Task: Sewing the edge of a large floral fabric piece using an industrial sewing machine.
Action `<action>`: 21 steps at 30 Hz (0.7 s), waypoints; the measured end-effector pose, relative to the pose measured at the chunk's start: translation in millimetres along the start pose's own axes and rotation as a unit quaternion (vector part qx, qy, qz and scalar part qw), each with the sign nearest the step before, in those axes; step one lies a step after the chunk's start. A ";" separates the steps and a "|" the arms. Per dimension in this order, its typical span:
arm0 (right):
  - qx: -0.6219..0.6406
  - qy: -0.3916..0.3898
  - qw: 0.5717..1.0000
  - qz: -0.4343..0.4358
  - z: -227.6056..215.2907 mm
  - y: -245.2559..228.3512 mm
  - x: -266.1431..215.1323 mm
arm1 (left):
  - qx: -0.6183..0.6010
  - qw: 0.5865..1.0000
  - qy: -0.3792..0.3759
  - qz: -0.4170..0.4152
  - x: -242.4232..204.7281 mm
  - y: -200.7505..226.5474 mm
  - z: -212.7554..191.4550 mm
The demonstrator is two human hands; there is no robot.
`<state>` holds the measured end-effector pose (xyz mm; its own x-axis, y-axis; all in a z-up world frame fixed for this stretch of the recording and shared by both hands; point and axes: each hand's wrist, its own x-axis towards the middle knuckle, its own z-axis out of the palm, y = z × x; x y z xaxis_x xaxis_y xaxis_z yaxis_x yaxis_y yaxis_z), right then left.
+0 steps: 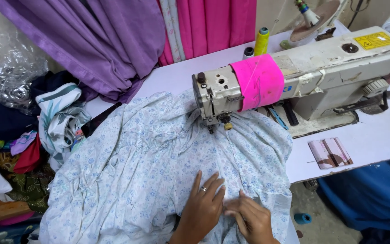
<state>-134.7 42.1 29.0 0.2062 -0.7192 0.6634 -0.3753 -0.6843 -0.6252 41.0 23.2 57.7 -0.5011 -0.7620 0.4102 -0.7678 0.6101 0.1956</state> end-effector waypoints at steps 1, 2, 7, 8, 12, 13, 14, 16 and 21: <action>0.032 -0.007 0.999 0.034 -2.1 -12.3 3.7 | -0.039 0.999 -0.020 0.009 -0.9 -1.0 -2.7; 0.063 -0.015 0.996 0.068 -4.0 -24.9 7.3 | -0.078 0.996 -0.040 0.019 -2.0 -2.1 -5.5; -0.021 0.016 0.989 0.145 -3.6 -26.6 3.8 | -0.054 0.998 0.028 -0.013 -15.9 3.0 12.4; -0.059 0.042 0.984 0.165 -3.5 -22.9 1.8 | -0.038 0.998 0.050 -0.023 -19.3 4.9 15.8; -0.084 -0.030 0.987 0.133 -5.1 2.2 -16.7 | 0.028 0.975 0.180 -0.126 -56.7 28.2 54.4; -0.106 -0.022 0.989 0.105 -4.6 6.7 -14.9 | -0.017 0.948 0.168 -0.270 -62.8 39.5 57.4; -0.128 -0.013 0.989 0.076 -4.3 11.3 -13.2 | -0.063 0.898 0.150 -0.408 -68.9 51.0 60.6; -0.121 -0.034 0.991 0.046 -10.2 24.4 -3.4 | -0.140 0.826 0.114 -0.534 -79.1 43.8 87.9; -0.082 -0.092 0.992 0.019 -14.6 25.2 25.8 | -0.405 0.648 0.000 -0.645 -77.8 39.3 49.3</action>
<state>-152.1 8.0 36.4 0.3451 -0.7646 0.5444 -0.5257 -0.6379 -0.5627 30.1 95.8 -10.4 0.3501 -0.7511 -0.5598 -0.0863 -0.6209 0.7791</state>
